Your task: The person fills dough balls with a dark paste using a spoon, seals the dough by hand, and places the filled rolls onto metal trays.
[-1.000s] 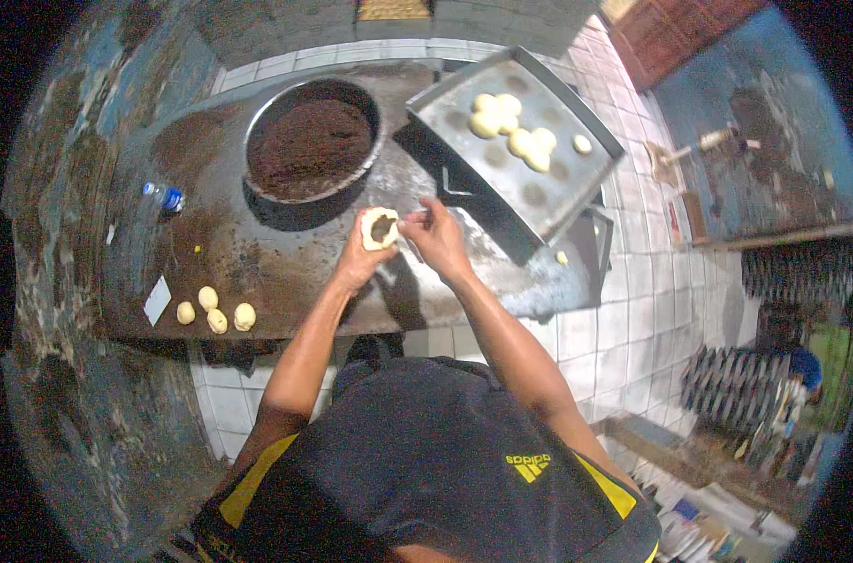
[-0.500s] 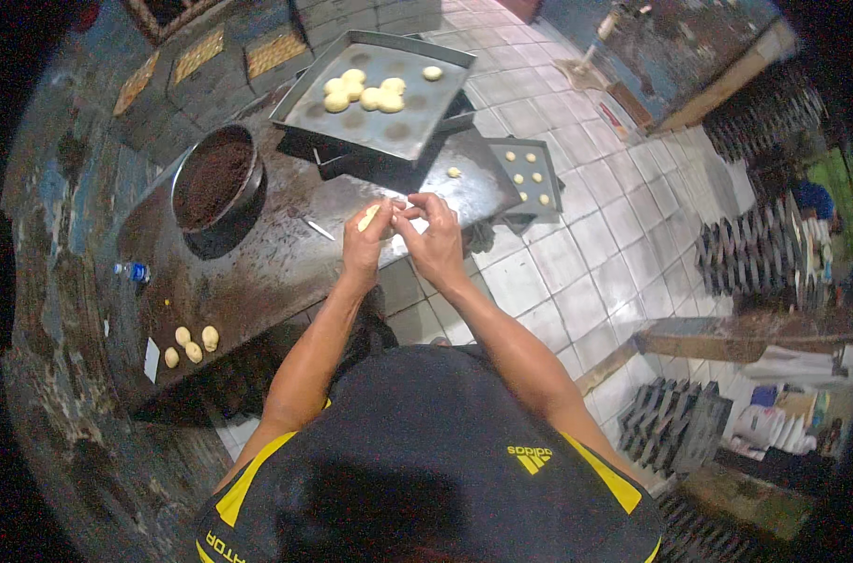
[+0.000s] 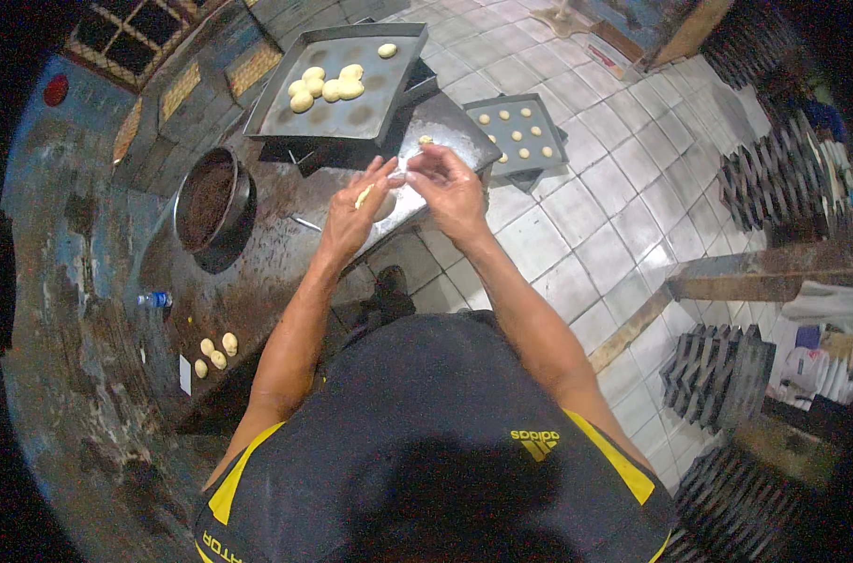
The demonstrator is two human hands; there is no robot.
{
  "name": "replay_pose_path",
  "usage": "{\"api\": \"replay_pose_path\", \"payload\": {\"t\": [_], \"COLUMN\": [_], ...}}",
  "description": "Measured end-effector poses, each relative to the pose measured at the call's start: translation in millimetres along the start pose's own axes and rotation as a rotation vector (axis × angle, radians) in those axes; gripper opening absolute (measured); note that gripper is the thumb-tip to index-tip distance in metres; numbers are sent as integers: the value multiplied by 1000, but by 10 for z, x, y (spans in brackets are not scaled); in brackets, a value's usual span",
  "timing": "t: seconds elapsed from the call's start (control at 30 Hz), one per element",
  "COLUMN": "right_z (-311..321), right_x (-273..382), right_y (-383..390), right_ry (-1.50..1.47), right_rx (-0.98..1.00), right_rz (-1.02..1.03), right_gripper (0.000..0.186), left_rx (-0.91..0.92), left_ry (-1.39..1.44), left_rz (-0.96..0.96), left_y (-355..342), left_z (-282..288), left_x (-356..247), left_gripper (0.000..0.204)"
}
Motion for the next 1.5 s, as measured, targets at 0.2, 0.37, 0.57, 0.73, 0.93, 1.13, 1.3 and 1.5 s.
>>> {"api": "replay_pose_path", "payload": {"t": [0.2,0.37,0.57,0.73,0.93,1.13,1.3,1.5], "right_z": [-117,-320,-912,-1314,-1076,-936,-982,-946], "right_x": [-106,-165,-780,-1337,-1981,-2983,-3293,-2620], "right_y": [-429,-836,-1442,-2310,-4797,-5933,-6019,-6171], "right_ry": [507,399,457,-75,890,1613,1590,850], "right_rx": [461,-54,-32,44,118,491,617,499], "right_rz": [-224,219,34,-648,-212,430,381,-146], "right_gripper": [45,37,44,46,43,54,62,74], "left_rx": [110,69,-179,-257,-516,-413,-372,-411], "left_ry": [130,595,1124,953,910,548,392,536], "left_rz": [297,610,363,491,308,590,575,479], "left_y": [32,-263,-983,-1568,-1991,-1326,-1149,-1384], "left_z": [-56,222,379,888,1513,1911,2075,1959], "left_x": [177,725,1179,1872,2689,3314,3303,3101], "left_gripper": [57,60,69,65,67,52,49,43]}}
Point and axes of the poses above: each hand's wrist, its own y-axis away from the middle knuckle, its own z-axis out of the back of the hand, x = y × z, the point moved 5 cm from there along -y, towards the middle knuckle
